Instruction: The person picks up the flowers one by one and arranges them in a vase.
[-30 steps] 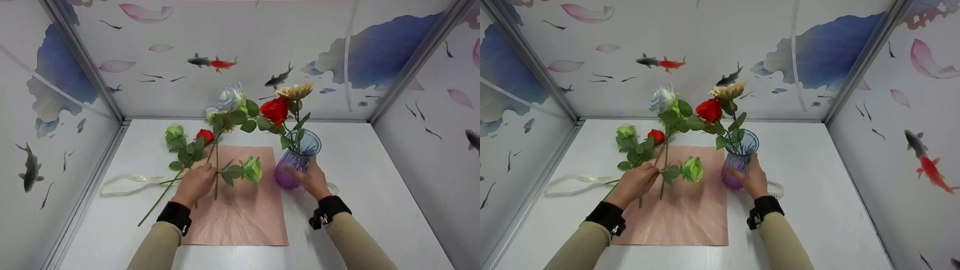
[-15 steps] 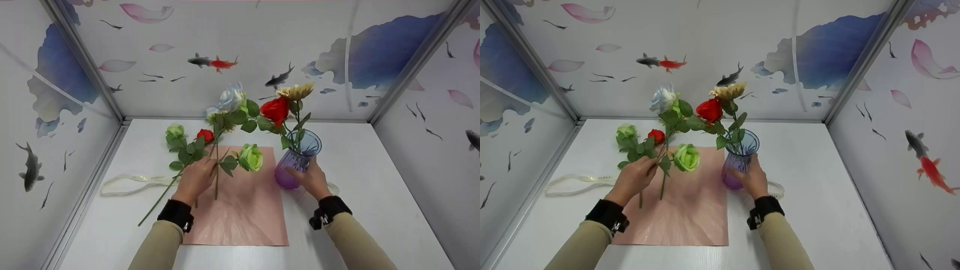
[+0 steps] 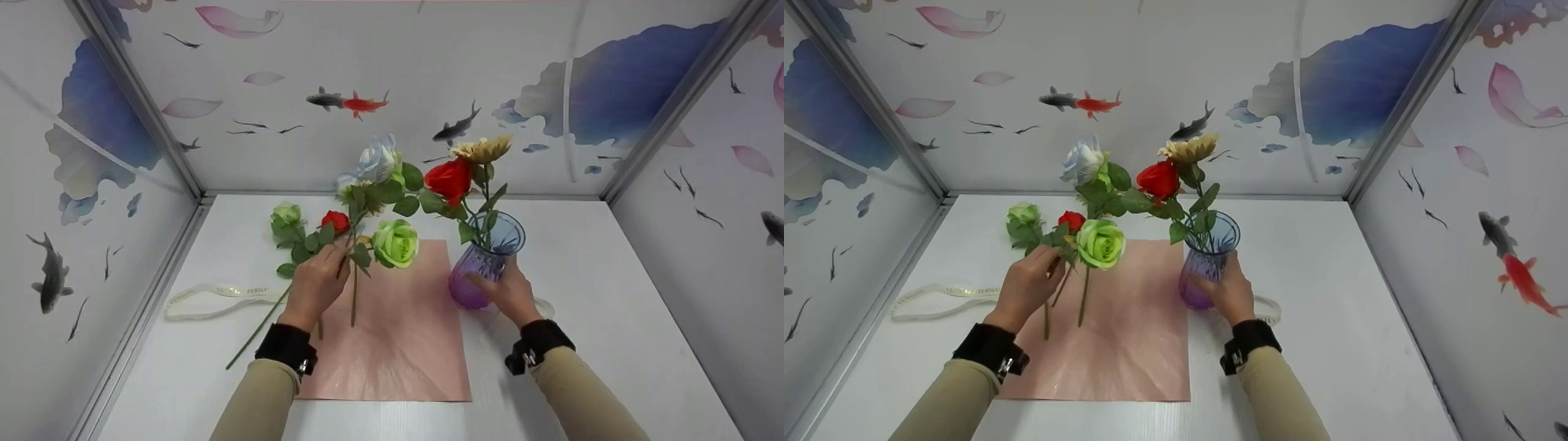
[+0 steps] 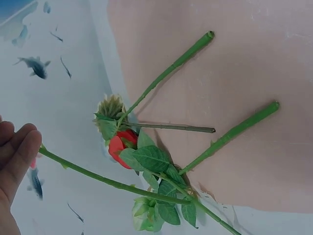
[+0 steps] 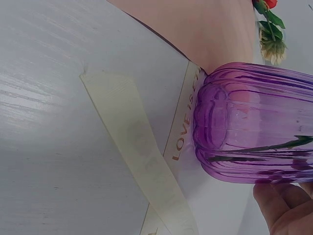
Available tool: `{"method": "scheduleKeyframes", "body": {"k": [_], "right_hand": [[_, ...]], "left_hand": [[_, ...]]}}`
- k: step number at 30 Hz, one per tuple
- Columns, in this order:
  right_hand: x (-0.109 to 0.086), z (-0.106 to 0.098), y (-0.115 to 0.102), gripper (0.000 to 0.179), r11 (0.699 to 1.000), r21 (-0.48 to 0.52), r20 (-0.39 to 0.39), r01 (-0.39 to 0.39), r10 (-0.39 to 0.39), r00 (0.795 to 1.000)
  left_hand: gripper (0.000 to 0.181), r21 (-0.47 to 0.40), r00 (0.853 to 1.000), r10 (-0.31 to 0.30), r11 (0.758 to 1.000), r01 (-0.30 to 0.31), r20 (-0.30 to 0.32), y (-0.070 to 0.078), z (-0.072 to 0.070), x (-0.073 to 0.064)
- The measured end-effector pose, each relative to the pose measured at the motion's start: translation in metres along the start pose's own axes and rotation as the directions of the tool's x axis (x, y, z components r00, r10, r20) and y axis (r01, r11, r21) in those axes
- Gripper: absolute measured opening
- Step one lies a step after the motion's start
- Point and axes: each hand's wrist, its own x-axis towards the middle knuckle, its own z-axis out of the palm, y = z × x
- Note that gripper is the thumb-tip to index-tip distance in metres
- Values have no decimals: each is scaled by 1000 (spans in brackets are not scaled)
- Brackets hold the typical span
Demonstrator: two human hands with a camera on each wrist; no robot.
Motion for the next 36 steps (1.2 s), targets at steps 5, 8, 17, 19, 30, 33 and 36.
{"method": "scheduleKeyframes", "body": {"k": [5,8,17,19,30,33,36], "right_hand": [[0,1,0,122,1000,-15,-6,4,-4,1000],[0,2,1,123,1000,-26,-12,12,-12,1000],[0,1,2,127,1000,-16,2,-1,1,1000],[1,1,1,127,1000,-19,4,-6,6,1000],[0,1,1,123,1000,-14,-2,-1,1,1000],[0,1,1,122,1000,-17,-6,3,-3,1000],[0,1,1,122,1000,-21,-6,6,-7,1000]], "left_hand": [[24,-38,998,-8,999,5,-65,-1,-2,4],[24,-79,996,-21,997,14,-92,-1,-3,7],[18,-227,982,-140,968,109,-128,1,-5,9],[17,-251,978,-161,960,123,-136,2,-5,9],[11,-515,915,-385,813,273,-123,8,-8,14],[6,-554,880,-469,754,353,-77,12,-10,17],[7,-635,825,-564,640,432,-7,16,-12,20]]}}
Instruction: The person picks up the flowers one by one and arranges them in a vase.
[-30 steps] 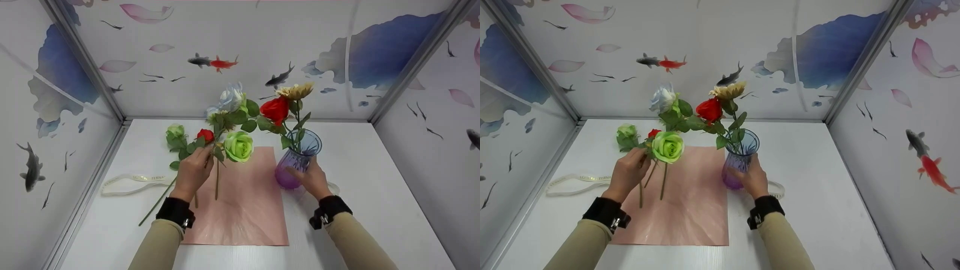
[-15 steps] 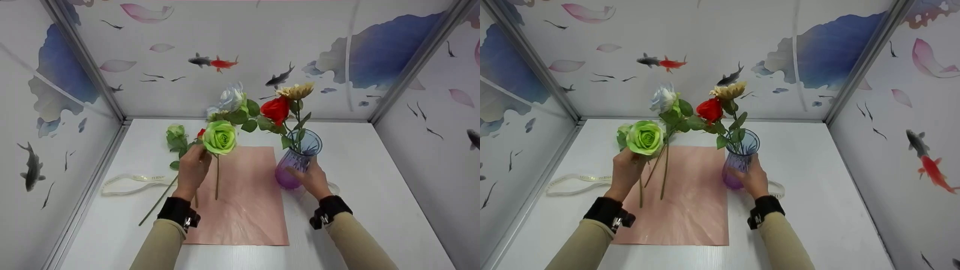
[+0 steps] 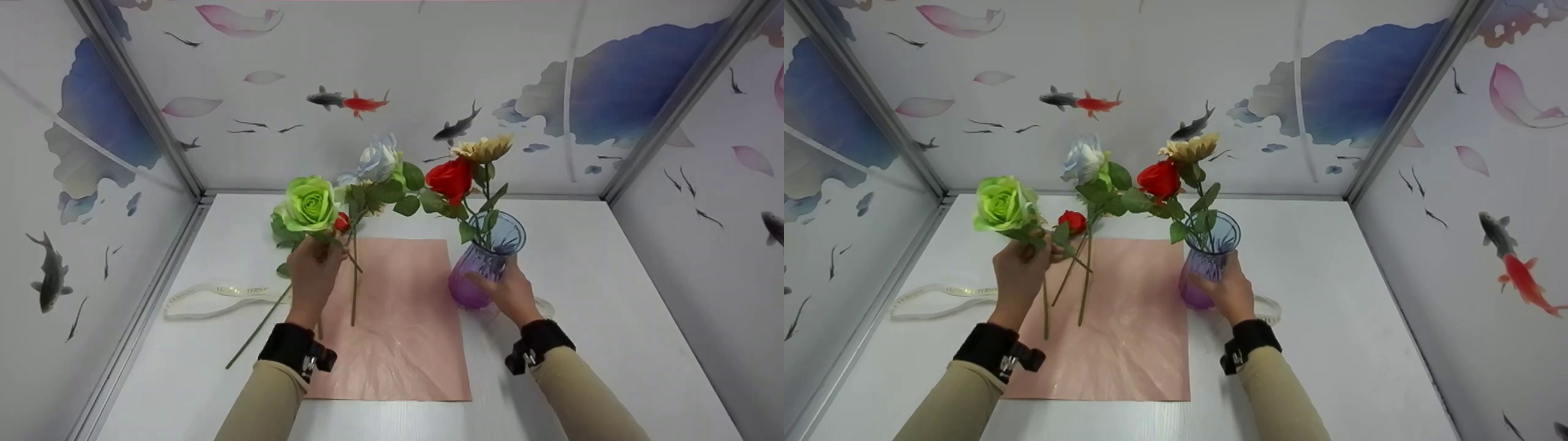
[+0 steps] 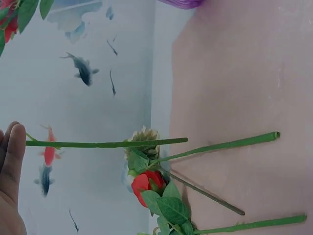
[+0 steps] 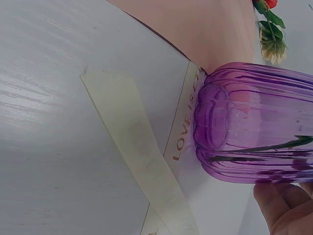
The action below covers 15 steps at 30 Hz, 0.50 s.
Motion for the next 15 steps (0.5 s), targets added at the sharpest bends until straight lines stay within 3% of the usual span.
{"method": "scheduleKeyframes", "body": {"k": [3,7,9,15], "right_hand": [[0,0,0,123,1000,-2,-1,0,0,1000],[0,0,0,123,1000,3,-4,2,-2,1000],[0,0,0,122,1000,5,-5,5,-5,1000],[1,0,1,120,1000,2,-8,6,-5,1000]], "left_hand": [[11,-81,994,-106,991,105,-9,7,2,0],[14,-124,978,-209,970,207,-1,17,5,0],[15,-167,972,-233,958,232,11,21,7,-1],[15,-339,973,-223,912,231,64,32,13,-3]]}}
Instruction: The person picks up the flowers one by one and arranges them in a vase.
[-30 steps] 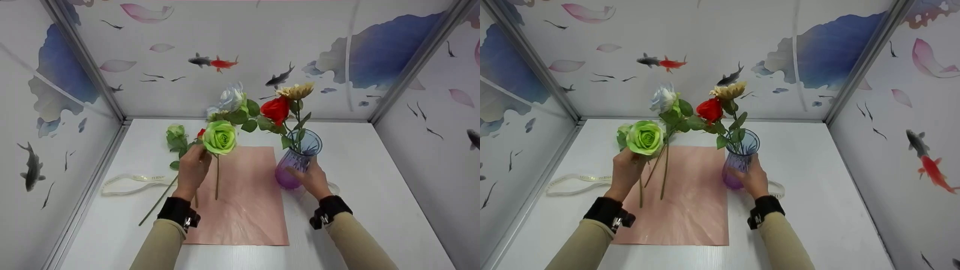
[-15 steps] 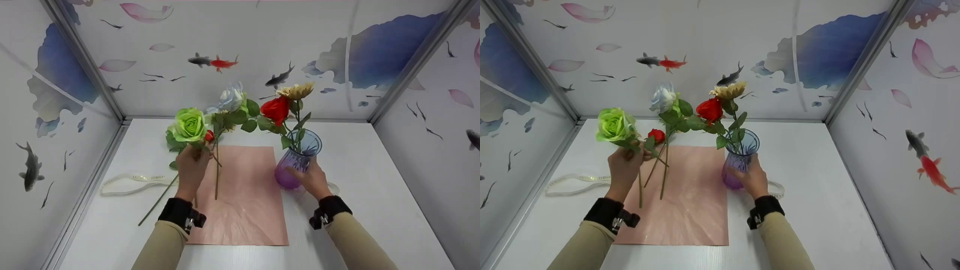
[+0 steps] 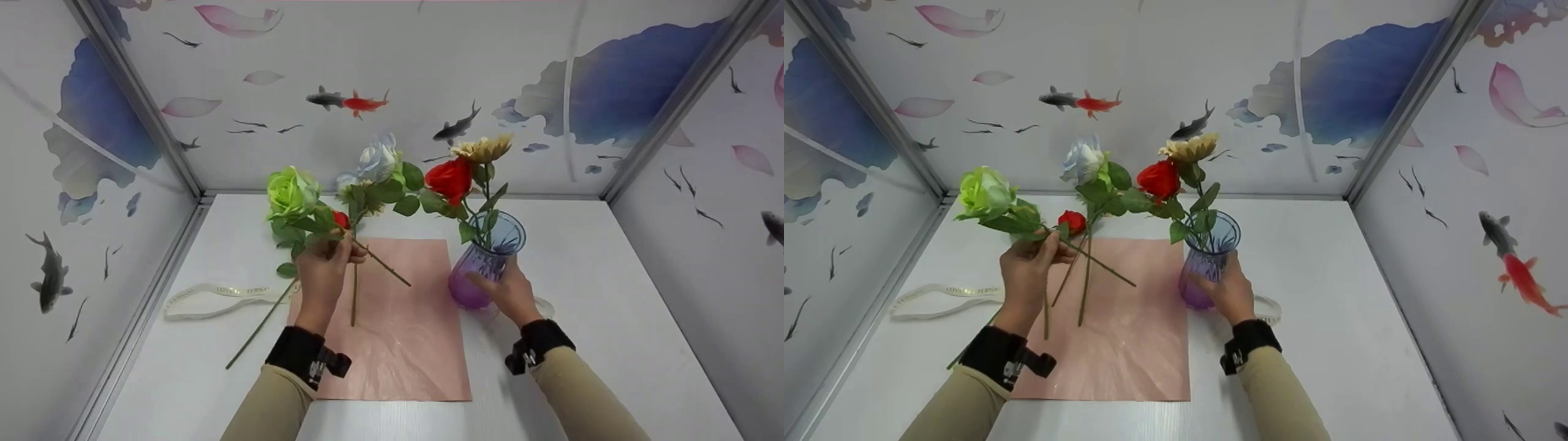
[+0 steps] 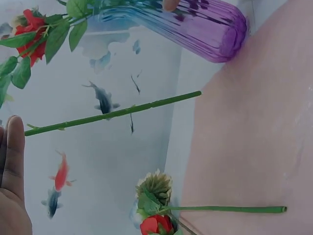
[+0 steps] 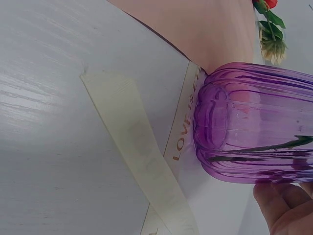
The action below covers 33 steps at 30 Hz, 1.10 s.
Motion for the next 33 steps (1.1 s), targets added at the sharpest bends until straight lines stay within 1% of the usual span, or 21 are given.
{"method": "scheduleKeyframes", "body": {"k": [3,7,10,14,17,19,24,27,30,33], "right_hand": [[0,0,0,119,1000,-5,0,-3,3,1000],[0,-1,-1,120,1000,-10,2,-10,10,1000],[0,0,-1,120,1000,-13,-1,-9,9,1000],[-1,0,-1,120,1000,-15,-10,0,0,1000],[-1,0,0,120,1000,-16,-15,4,-4,1000],[-1,0,0,121,1000,-19,-14,0,0,1000],[0,1,0,123,1000,-20,-3,-19,19,1000],[1,1,0,122,1000,-14,-1,-19,19,1000],[1,2,0,117,1000,-29,-13,3,-3,1000],[0,1,0,111,998,-49,-25,25,-27,999]], "left_hand": [[17,-65,1000,-8,998,10,24,4,5,-3],[17,-129,999,6,992,1,51,12,11,-5],[19,-162,998,8,987,3,68,17,15,-6],[23,-178,997,6,984,9,81,24,20,-8],[23,-181,996,23,983,-7,88,30,23,-10],[21,-202,995,39,979,-20,90,34,25,-11],[17,-297,991,89,953,-55,99,43,33,-11],[17,-328,988,114,942,-73,108,47,38,-10],[18,-343,987,119,936,-74,112,50,42,-9],[20,-339,987,114,938,-70,111,54,46,-9]]}}
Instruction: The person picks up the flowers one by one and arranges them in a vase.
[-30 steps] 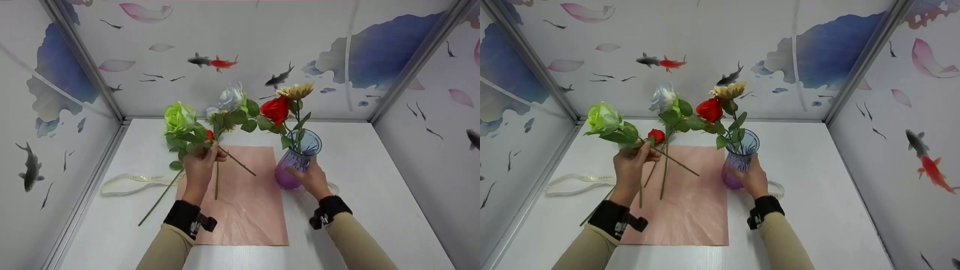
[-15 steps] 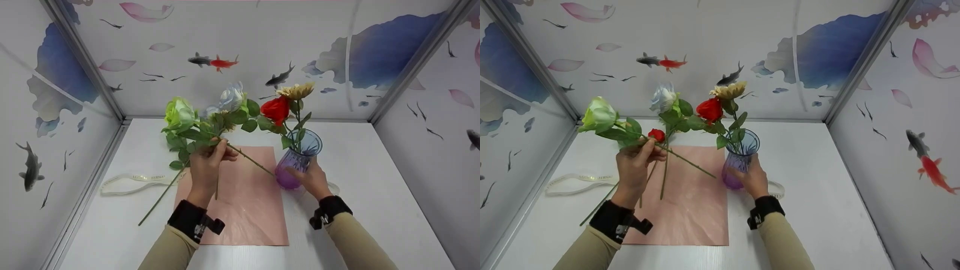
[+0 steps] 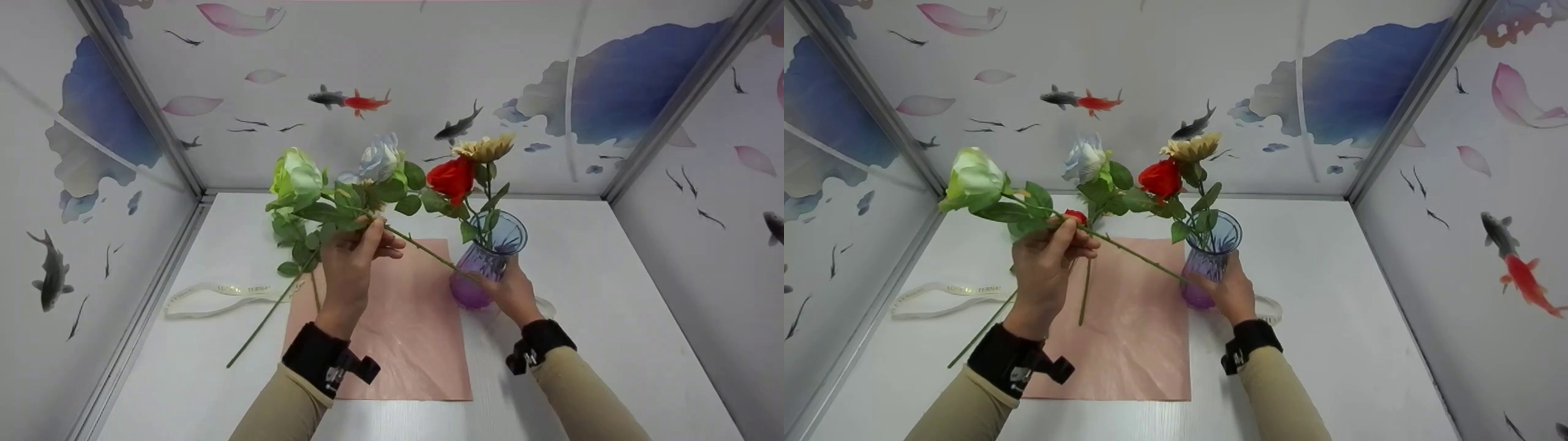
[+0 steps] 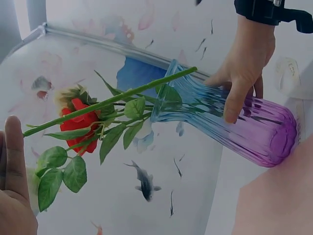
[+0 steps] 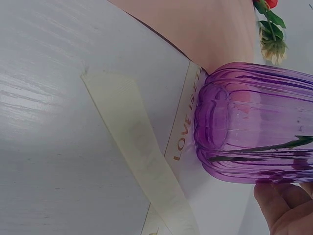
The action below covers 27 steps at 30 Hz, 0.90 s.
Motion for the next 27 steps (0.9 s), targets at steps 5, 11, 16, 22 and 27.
{"method": "scheduleKeyframes", "body": {"k": [5,11,16,22,27], "right_hand": [[0,-1,0,116,1000,21,6,-13,13,1000],[-1,-1,0,119,1000,10,6,-18,18,1000],[-1,-2,0,123,999,26,26,-43,43,999],[-1,-2,0,124,998,44,29,-48,47,998],[-1,-2,-1,121,996,72,40,-47,44,998]], "left_hand": [[18,-7,999,-32,999,32,-7,3,8,1],[19,-41,999,-40,998,40,-1,4,16,5],[18,-48,1000,-10,999,9,-15,3,21,6],[21,-75,999,-15,997,13,-37,-2,27,7],[25,-23,999,-19,1000,19,-28,-7,32,7]]}}
